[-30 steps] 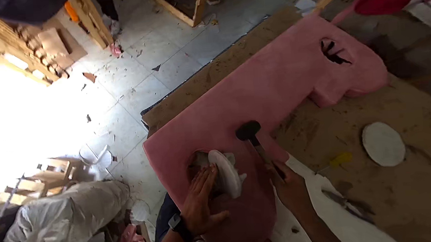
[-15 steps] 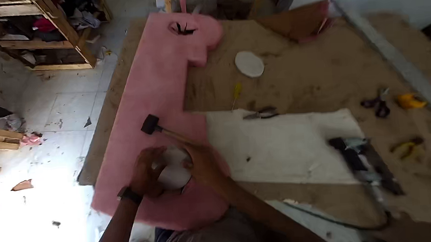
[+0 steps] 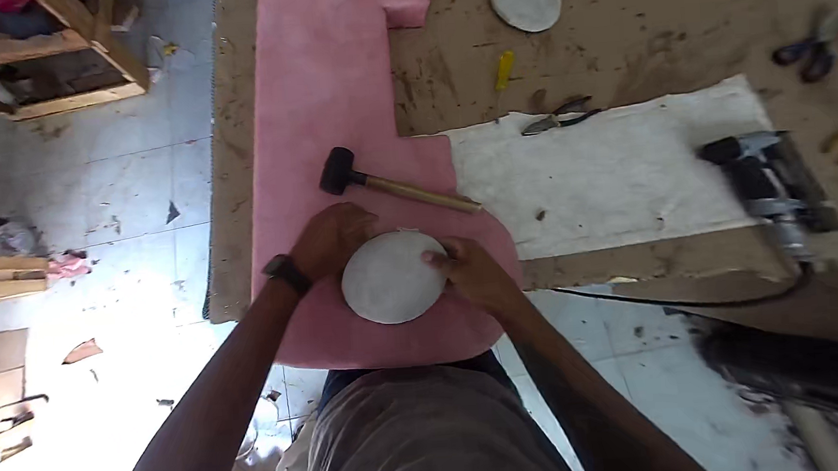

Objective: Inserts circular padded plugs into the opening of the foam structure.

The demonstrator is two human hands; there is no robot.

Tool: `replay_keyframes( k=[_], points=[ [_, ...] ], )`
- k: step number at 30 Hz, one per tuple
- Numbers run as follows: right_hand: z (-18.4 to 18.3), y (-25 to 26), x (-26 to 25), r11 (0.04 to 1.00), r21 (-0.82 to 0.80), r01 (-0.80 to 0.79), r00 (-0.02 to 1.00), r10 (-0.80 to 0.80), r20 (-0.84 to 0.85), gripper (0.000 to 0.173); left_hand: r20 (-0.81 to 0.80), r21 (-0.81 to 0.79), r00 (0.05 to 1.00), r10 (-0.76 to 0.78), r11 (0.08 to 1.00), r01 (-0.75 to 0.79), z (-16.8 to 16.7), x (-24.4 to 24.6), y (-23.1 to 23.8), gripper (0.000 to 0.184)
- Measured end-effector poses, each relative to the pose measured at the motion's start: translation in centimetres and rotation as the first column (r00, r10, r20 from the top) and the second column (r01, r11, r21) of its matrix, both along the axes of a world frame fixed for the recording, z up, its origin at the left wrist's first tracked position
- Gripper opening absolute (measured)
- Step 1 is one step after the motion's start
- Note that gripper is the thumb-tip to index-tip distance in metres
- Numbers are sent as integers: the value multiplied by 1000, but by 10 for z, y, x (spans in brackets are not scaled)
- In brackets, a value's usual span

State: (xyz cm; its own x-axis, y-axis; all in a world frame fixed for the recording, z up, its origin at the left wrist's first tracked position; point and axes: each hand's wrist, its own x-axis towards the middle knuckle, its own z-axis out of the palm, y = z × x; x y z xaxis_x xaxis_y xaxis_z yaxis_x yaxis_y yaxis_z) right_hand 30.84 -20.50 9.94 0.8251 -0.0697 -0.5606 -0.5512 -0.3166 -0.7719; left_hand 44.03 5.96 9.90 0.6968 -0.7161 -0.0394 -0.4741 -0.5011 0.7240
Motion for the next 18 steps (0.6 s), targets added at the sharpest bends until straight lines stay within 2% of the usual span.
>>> replay_keyframes(
  k=[3,4,12,18],
  points=[
    [-5,5,-1,996,63,57,998,-55,-30,35,-25,-92,979,203,975,-204,-2,-14,38,26],
    [-5,8,-1,996,64,70,997,-68,-32,34,-26,-108,973,229,967,-231,-4,-22,48,26],
    [-8,19,-8,994,-28,107,993,-108,-47,33,13,-240,959,283,932,-272,-32,-47,80,31],
    [-9,18,-6,997,-9,74,997,-74,-18,31,37,-220,975,217,954,-204,-33,-39,73,29]
  ],
)
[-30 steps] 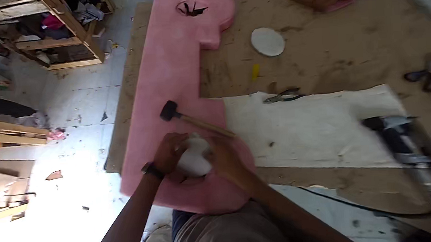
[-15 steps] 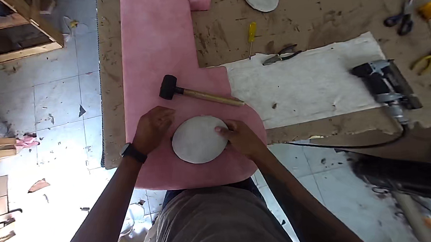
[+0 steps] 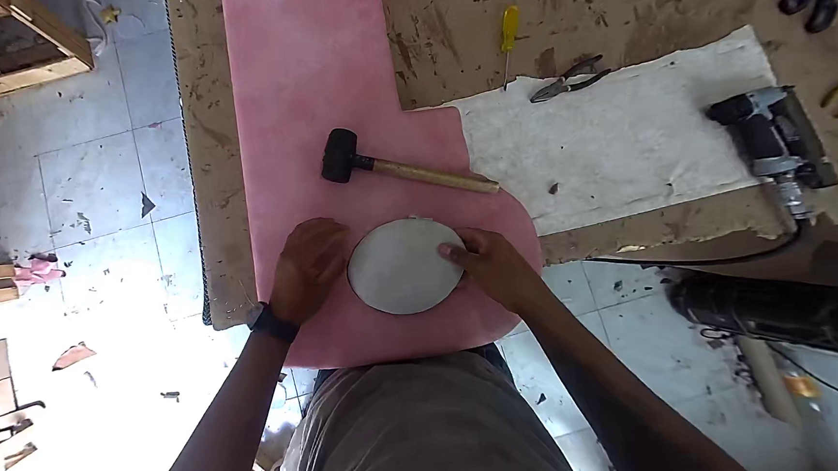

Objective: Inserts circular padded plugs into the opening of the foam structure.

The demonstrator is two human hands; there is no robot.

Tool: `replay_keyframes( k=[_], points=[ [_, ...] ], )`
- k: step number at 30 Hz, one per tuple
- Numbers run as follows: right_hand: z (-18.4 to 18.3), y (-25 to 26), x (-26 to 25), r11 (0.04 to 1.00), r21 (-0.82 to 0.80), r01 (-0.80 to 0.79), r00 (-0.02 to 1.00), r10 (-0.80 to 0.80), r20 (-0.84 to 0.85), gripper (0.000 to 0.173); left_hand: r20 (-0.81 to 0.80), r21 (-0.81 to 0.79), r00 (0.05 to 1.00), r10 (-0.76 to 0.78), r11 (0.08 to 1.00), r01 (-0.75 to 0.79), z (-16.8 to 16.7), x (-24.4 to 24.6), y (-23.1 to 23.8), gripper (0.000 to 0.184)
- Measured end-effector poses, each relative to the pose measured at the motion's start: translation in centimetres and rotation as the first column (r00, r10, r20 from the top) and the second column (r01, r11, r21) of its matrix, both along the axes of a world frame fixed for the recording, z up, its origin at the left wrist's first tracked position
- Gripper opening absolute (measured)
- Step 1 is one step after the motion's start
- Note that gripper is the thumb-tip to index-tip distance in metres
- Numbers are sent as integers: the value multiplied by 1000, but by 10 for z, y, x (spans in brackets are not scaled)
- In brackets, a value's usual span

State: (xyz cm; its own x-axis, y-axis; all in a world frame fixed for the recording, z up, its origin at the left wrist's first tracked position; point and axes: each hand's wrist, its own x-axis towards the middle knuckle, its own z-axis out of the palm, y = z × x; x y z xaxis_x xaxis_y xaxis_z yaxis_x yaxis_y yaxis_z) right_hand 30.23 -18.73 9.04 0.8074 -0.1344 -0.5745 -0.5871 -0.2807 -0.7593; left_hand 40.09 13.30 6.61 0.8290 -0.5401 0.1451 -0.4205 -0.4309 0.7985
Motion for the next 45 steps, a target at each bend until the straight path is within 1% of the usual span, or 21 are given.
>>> replay_keyframes(
  k=[4,6,9,10,11,12,13,14,15,18,21,22,24,26,28,31,34,38,42,44,45],
  points=[
    [3,-2,5,1000,6,-1,1000,1,3,31,-100,-5,986,-133,991,133,7,16,-30,33],
    [2,-3,9,999,27,-22,1000,22,7,31,-167,92,953,-254,958,271,12,28,-52,40],
    [1,-9,13,997,67,-42,999,42,-9,32,-209,319,911,-356,855,408,21,41,-86,42],
    [2,-9,13,998,29,-64,998,64,-14,32,-218,380,898,-381,815,438,24,45,-95,42],
    [4,-9,12,992,-67,-109,994,108,-20,32,-224,427,887,-403,778,461,26,47,-102,43],
    [7,-7,11,959,-223,-173,985,170,-31,33,-227,460,880,-416,751,474,26,48,-107,45],
    [13,-4,11,898,-377,-228,972,231,-38,36,-229,485,878,-420,733,477,26,47,-110,47],
    [18,0,11,839,-478,-259,960,278,-32,39,-223,502,882,-415,726,469,26,46,-112,46],
    [22,2,11,801,-535,-268,953,304,-21,41,-214,515,888,-406,726,456,25,44,-113,46],
    [19,3,6,783,-582,-217,957,288,31,47,-180,561,907,-380,718,412,22,38,-120,47],
    [10,0,4,782,-601,-166,960,268,83,43,-153,603,922,-356,705,373,21,36,-131,52],
    [7,2,3,765,-624,-158,955,280,101,41,-146,598,927,-346,716,361,21,35,-131,52],
    [2,6,3,742,-659,-120,941,297,163,39,-109,538,941,-321,777,327,19,35,-124,45],
    [2,7,6,746,-656,-117,938,301,175,39,-38,477,949,-314,828,293,15,34,-113,39],
    [2,10,7,757,-642,-118,942,290,168,39,6,440,946,-324,850,289,11,36,-103,35],
    [1,7,6,787,-609,-98,951,255,177,40,-49,424,941,-335,846,323,9,42,-100,32],
    [0,7,6,807,-587,-68,963,207,173,41,-37,460,931,-364,821,339,12,44,-100,31],
    [1,12,8,805,-593,-26,970,164,180,30,-7,481,930,-368,814,326,13,41,-102,28],
    [5,4,11,797,-596,-101,972,206,111,25,43,452,950,-308,854,257,7,33,-102,25],
    [6,-1,13,799,-581,-153,969,238,72,23,77,444,959,-271,871,210,4,21,-101,30],
    [7,-4,13,811,-562,-163,969,240,65,22,85,442,961,-263,874,200,3,14,-100,39]
  ],
)
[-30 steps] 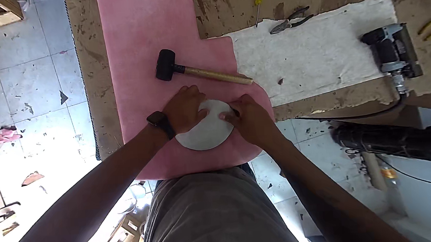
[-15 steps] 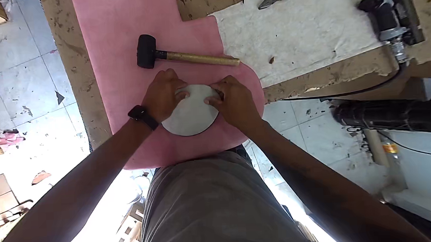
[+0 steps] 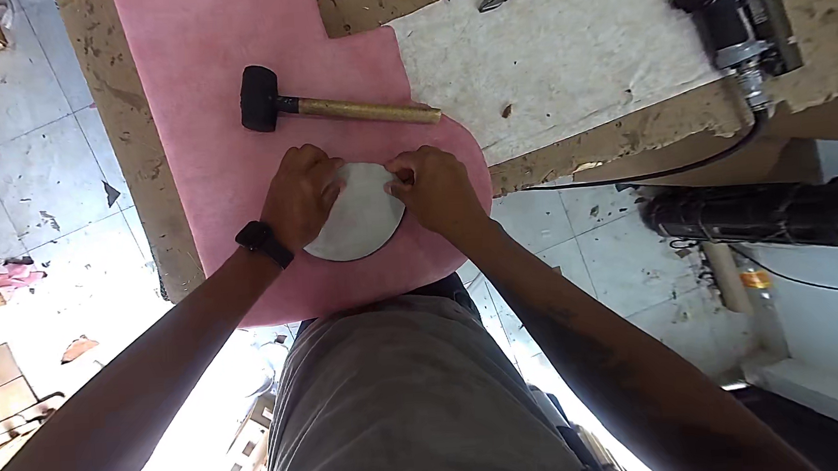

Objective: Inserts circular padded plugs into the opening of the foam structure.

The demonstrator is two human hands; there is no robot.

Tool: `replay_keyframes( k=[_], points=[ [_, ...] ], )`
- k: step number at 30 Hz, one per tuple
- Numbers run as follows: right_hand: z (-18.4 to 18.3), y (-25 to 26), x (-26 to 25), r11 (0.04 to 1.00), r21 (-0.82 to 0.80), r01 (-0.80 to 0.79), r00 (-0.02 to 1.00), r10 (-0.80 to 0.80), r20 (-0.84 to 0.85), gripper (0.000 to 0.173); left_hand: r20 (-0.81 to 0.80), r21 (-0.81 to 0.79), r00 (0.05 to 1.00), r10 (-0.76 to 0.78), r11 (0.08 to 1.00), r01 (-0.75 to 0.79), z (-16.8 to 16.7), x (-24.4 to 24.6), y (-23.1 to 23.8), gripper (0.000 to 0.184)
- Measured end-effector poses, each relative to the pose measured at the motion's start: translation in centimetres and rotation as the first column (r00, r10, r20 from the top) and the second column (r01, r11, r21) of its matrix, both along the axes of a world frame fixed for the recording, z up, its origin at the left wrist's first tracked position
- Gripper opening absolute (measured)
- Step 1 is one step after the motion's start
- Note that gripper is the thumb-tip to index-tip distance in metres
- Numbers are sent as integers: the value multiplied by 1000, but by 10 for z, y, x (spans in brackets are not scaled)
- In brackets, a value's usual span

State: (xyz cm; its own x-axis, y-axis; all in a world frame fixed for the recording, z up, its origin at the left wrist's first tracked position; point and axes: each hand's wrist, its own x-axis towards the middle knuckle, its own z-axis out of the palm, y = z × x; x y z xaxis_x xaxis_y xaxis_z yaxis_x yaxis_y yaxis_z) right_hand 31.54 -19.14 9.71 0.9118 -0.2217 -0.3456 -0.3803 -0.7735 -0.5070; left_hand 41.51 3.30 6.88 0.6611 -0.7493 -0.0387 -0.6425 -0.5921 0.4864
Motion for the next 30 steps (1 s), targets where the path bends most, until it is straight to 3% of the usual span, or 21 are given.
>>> replay_keyframes(
  k=[3,6,10,13,17,19,22,27,30],
  points=[
    [0,-8,-6,993,110,52,998,-50,-25,18,-14,64,999,28,998,-27,1,-27,1,98],
    [0,-8,-11,989,128,73,997,-68,-42,18,-3,133,999,52,990,-51,-2,-48,2,126],
    [-2,-14,-7,993,114,2,999,2,-42,17,49,156,997,67,985,-74,-10,-64,1,130],
    [-1,-36,2,965,253,-71,991,97,-93,18,85,170,994,69,982,-82,-18,-74,-8,137],
    [0,-66,22,748,662,48,964,138,-226,19,99,152,990,103,981,-118,-19,-75,-17,127],
    [2,-79,26,695,713,96,969,99,-227,22,96,143,990,108,982,-121,-16,-73,-17,125],
    [1,-82,22,730,677,94,982,44,-183,22,91,137,990,107,983,-119,-14,-72,-19,125],
    [-3,-55,4,897,412,-160,986,165,24,17,140,108,980,139,982,-154,-5,-78,-32,121],
    [6,-63,13,910,346,-230,963,265,-57,24,208,114,958,198,968,-225,-11,-80,-55,118]
  ],
)
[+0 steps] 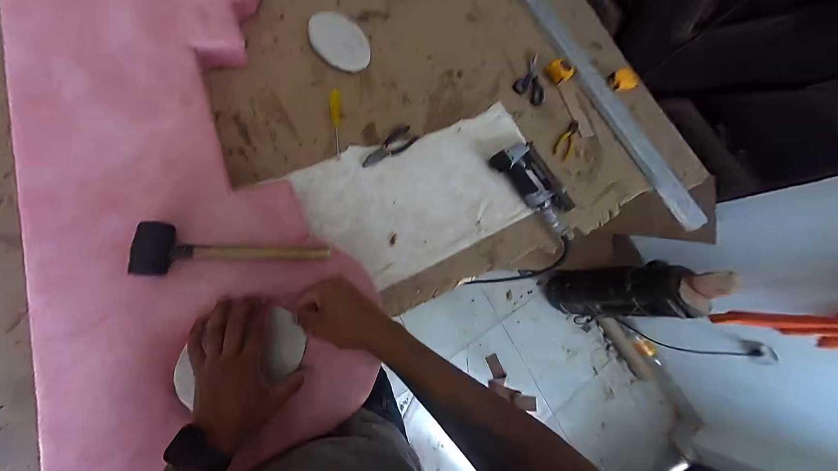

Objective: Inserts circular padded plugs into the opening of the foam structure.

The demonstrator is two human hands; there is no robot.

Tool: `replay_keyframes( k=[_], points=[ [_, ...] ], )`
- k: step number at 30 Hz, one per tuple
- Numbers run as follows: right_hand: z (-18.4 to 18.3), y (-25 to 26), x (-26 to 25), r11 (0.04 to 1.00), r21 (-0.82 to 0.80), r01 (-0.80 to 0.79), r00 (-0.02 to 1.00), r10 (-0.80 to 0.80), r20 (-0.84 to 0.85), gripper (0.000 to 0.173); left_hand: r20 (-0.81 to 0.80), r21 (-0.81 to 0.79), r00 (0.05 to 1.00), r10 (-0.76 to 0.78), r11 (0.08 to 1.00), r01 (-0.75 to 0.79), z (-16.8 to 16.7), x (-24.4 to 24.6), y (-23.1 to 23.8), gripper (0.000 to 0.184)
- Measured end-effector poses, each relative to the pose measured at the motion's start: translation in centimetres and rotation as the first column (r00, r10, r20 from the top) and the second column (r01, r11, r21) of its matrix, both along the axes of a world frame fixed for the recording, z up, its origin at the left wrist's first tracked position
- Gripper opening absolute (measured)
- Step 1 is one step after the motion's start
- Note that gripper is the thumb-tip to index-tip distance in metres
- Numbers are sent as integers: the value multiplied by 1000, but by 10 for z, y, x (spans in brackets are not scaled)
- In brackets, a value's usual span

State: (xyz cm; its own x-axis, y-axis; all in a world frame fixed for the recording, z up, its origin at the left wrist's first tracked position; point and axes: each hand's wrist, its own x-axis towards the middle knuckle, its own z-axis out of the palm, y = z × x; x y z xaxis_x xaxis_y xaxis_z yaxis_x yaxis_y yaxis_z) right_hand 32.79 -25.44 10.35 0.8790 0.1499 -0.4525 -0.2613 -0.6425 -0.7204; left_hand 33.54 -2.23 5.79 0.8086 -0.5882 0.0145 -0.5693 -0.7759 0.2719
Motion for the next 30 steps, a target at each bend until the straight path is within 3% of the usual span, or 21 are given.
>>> replay_keyframes(
  k=[5,12,23,30],
  points=[
    [-14,-8,6,991,102,-80,996,85,-40,14,-63,82,997,44,996,-39,1,-2,0,105],
    [-20,-2,4,999,25,-22,999,23,-44,7,-79,44,995,-67,997,71,-9,3,6,105],
    [-11,13,-12,994,-95,57,998,-57,-6,9,-101,56,980,-171,982,178,-7,14,7,106],
    [-14,15,-13,994,-60,87,995,-90,-49,8,-121,52,970,-212,974,220,-7,18,9,105]
  ],
)
